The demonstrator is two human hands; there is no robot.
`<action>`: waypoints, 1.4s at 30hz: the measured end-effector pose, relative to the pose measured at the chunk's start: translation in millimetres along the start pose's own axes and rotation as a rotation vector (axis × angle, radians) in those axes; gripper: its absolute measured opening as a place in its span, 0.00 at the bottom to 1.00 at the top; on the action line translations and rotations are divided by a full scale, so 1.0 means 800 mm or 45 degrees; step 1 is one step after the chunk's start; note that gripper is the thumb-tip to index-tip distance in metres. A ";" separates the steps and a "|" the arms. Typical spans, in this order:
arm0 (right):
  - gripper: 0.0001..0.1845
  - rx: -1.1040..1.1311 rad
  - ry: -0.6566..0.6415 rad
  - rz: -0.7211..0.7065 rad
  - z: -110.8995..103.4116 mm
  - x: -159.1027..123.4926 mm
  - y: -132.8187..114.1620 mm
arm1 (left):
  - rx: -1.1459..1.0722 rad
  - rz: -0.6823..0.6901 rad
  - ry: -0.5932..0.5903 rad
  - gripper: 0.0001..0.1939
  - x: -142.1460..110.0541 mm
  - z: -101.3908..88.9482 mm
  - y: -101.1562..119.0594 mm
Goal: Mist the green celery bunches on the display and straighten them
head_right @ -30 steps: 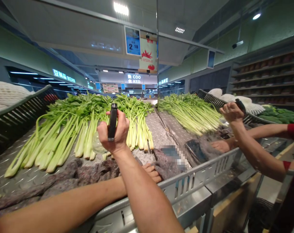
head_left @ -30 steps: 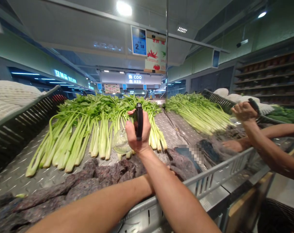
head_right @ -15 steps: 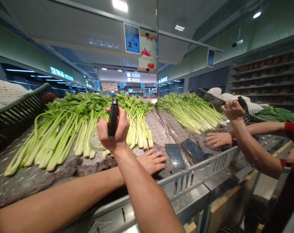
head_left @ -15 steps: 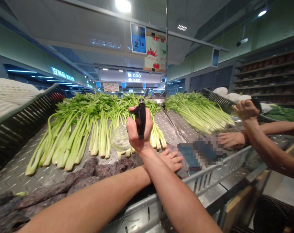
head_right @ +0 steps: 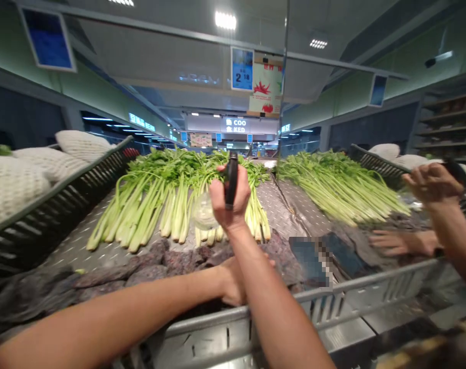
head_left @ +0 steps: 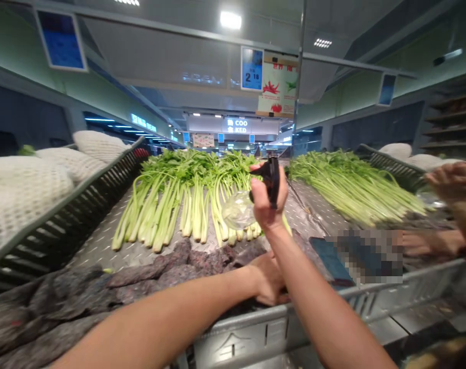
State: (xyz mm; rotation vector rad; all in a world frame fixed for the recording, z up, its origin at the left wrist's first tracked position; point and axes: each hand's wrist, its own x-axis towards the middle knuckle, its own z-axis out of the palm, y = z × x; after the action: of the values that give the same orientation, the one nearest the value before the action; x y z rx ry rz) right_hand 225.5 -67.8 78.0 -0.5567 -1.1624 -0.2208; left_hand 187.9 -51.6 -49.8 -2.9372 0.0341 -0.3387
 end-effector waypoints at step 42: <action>0.14 -0.135 -0.308 0.463 0.054 -0.080 0.044 | -0.024 -1.473 1.475 0.20 -0.268 -0.090 -0.102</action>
State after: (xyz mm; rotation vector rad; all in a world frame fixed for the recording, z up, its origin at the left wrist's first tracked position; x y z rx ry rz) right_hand 181.3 -23.1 20.9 -0.8950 -1.2636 0.1016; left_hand -37.3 25.4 -13.5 -1.9711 -1.4355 -2.0125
